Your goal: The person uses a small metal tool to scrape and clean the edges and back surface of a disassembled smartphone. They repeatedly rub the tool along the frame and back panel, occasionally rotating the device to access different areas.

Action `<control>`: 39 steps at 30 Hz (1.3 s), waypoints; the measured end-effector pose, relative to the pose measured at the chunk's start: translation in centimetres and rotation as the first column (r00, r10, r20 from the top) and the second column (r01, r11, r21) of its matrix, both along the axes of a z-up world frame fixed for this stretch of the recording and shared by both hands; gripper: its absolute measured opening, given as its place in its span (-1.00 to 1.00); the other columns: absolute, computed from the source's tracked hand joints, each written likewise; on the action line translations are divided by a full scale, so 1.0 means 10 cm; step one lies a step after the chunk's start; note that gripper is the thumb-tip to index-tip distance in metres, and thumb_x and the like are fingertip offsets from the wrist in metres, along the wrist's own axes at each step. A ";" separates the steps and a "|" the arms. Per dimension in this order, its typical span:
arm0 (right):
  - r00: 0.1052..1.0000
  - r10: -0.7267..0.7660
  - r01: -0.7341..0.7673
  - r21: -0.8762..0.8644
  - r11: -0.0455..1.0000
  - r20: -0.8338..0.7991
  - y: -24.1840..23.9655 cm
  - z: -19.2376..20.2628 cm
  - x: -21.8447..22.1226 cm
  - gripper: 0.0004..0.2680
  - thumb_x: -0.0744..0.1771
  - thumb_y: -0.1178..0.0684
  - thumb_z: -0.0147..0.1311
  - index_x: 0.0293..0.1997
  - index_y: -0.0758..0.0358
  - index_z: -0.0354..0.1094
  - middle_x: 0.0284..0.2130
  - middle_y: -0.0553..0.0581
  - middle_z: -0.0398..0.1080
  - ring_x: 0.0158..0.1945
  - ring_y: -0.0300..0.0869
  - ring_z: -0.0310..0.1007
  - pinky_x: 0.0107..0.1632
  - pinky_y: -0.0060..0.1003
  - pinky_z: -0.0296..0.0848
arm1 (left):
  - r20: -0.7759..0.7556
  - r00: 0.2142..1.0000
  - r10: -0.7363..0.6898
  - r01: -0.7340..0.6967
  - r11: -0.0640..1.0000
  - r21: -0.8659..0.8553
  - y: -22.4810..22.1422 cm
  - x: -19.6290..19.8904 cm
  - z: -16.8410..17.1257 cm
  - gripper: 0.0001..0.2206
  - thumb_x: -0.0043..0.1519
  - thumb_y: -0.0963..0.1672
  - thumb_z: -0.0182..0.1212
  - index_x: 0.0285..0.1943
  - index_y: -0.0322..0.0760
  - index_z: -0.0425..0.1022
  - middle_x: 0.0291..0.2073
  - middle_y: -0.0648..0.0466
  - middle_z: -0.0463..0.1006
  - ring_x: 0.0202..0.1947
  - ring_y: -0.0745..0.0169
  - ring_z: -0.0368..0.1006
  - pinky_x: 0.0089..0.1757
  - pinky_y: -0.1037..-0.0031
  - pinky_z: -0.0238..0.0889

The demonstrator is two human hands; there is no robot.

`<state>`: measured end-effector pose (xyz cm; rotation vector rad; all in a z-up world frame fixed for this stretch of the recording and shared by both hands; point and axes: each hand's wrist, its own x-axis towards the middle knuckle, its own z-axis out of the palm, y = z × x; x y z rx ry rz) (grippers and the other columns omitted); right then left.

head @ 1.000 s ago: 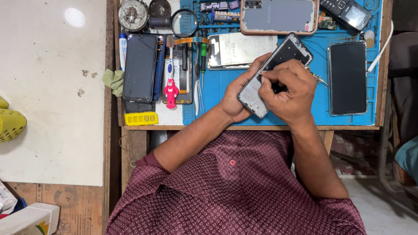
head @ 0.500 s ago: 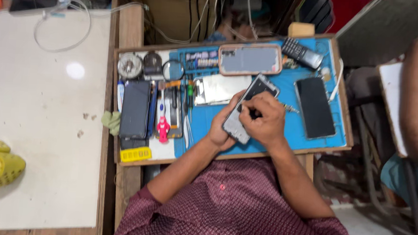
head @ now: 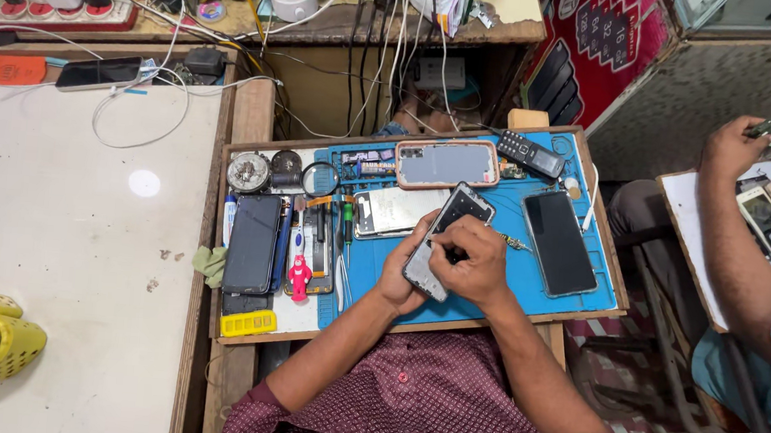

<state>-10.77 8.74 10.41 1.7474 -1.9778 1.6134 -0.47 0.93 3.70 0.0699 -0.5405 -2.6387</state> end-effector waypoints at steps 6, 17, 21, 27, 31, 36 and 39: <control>0.996 -0.069 0.066 0.048 0.997 0.057 -0.01 -0.02 0.00 -0.92 0.20 0.20 0.25 -0.33 0.33 0.49 -0.43 0.08 0.42 -0.52 -0.24 0.42 -0.46 -0.36 0.37 | 0.000 1.000 -0.003 0.003 1.000 0.015 0.00 -0.01 0.01 -0.50 0.46 0.00 -0.14 0.56 -0.24 0.08 0.24 -0.08 0.40 0.25 0.08 0.37 0.26 0.28 0.23; 0.995 -0.070 0.072 -0.014 0.997 0.074 0.04 0.01 -0.05 -0.93 0.25 0.22 0.24 -0.26 0.34 0.50 -0.36 0.10 0.42 -0.43 -0.26 0.42 -0.39 -0.36 0.38 | -0.042 0.999 -0.014 0.016 0.999 0.042 -0.02 -0.01 -0.09 -0.50 0.49 0.02 -0.12 0.57 -0.26 0.13 0.30 -0.06 0.40 0.29 0.10 0.37 0.28 0.28 0.24; 0.934 -0.120 0.141 -0.040 0.989 0.336 0.07 -0.07 -0.23 -0.97 0.31 0.21 0.18 -0.24 0.31 0.48 -0.30 0.05 0.41 -0.42 -0.29 0.41 -0.48 -0.37 0.41 | -0.122 0.990 -0.077 0.089 0.992 0.095 -0.03 0.02 0.07 -0.48 0.47 0.06 -0.10 0.58 -0.16 0.08 0.35 -0.10 0.34 0.28 -0.05 0.37 0.17 0.00 0.33; 0.386 0.204 0.211 -0.302 0.930 0.899 0.17 -0.27 -0.94 -0.95 0.42 0.20 0.11 -0.13 0.25 0.49 -0.35 0.07 0.38 -0.39 -0.30 0.37 -0.33 -0.42 0.35 | -0.095 0.992 -0.085 0.080 0.995 -0.054 -0.06 0.07 0.20 -0.42 0.41 0.01 -0.06 0.62 -0.09 -0.08 0.46 -0.20 0.20 0.34 -0.36 0.28 0.21 -0.02 0.32; 0.740 -0.004 0.142 -0.150 0.978 0.672 0.16 -0.20 -0.63 -0.93 0.36 0.23 0.12 -0.13 0.30 0.50 -0.27 0.06 0.45 -0.31 -0.28 0.43 -0.27 -0.37 0.46 | -0.144 0.984 -0.102 0.102 0.995 -0.008 -0.09 0.05 0.15 -0.48 0.43 0.00 -0.08 0.58 -0.12 0.02 0.41 -0.19 0.28 0.33 -0.35 0.31 0.18 0.01 0.35; 0.998 0.063 -0.064 0.067 0.996 0.022 0.16 0.02 -0.09 -0.89 0.27 0.23 0.25 -0.16 0.29 0.54 -0.29 0.15 0.50 -0.29 -0.13 0.54 -0.22 -0.30 0.50 | -0.064 0.997 -0.053 0.060 0.992 0.113 -0.09 0.01 -0.27 -0.56 0.56 -0.01 -0.14 0.58 -0.21 0.18 0.28 -0.06 0.44 0.21 0.05 0.44 0.15 0.24 0.39; 0.980 0.077 -0.058 0.105 0.993 -0.181 0.08 0.00 -0.04 -0.89 0.28 0.22 0.30 -0.16 0.26 0.54 -0.24 0.13 0.53 -0.19 -0.02 0.56 -0.11 -0.19 0.49 | -0.225 0.972 -0.071 0.109 0.981 0.161 -0.13 -0.01 -0.53 -0.64 0.66 -0.04 -0.16 0.59 -0.18 0.21 0.19 -0.02 0.49 0.14 0.13 0.48 0.12 0.28 0.39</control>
